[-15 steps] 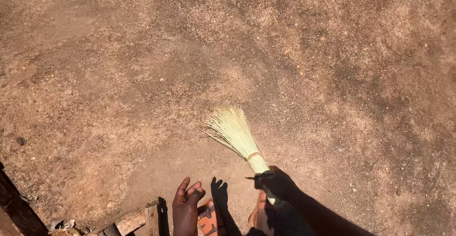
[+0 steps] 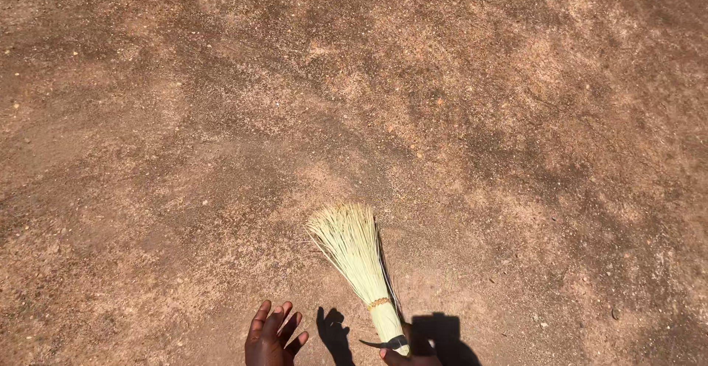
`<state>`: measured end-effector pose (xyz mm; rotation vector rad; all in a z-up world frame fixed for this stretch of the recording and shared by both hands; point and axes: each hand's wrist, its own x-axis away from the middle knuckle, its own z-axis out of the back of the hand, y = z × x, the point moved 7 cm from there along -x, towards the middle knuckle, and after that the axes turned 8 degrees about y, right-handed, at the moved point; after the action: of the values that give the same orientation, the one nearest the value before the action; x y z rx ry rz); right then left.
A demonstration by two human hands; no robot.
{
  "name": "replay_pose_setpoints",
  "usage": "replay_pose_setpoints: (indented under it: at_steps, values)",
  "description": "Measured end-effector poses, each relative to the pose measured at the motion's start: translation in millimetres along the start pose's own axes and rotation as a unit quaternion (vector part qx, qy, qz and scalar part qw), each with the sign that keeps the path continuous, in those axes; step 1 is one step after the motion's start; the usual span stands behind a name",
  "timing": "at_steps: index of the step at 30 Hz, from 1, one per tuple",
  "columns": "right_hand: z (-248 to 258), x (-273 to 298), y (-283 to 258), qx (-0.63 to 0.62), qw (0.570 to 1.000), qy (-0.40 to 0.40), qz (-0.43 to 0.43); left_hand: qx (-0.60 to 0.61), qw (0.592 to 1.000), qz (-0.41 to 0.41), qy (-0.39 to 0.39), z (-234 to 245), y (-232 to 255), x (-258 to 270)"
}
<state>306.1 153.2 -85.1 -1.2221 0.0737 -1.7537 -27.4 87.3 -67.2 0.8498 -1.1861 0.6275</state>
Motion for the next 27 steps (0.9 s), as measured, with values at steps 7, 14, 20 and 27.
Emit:
replay_pose_setpoints:
  at_steps: [7,14,20,27]
  values:
    - [-41,34,-53,0.015,0.989,-0.148,0.011,0.114,0.988,-0.075,-0.067,-34,44,43]
    - [61,-2,44,0.029,0.996,-0.029,-0.085,0.108,0.989,-0.084,-0.049,-23,55,49]
    - [122,-10,131,0.033,0.981,0.080,-0.173,0.121,0.988,-0.090,-0.018,-2,58,44]
    - [56,6,53,0.058,0.996,0.049,-0.040,0.127,0.988,-0.088,-0.028,-5,53,48]
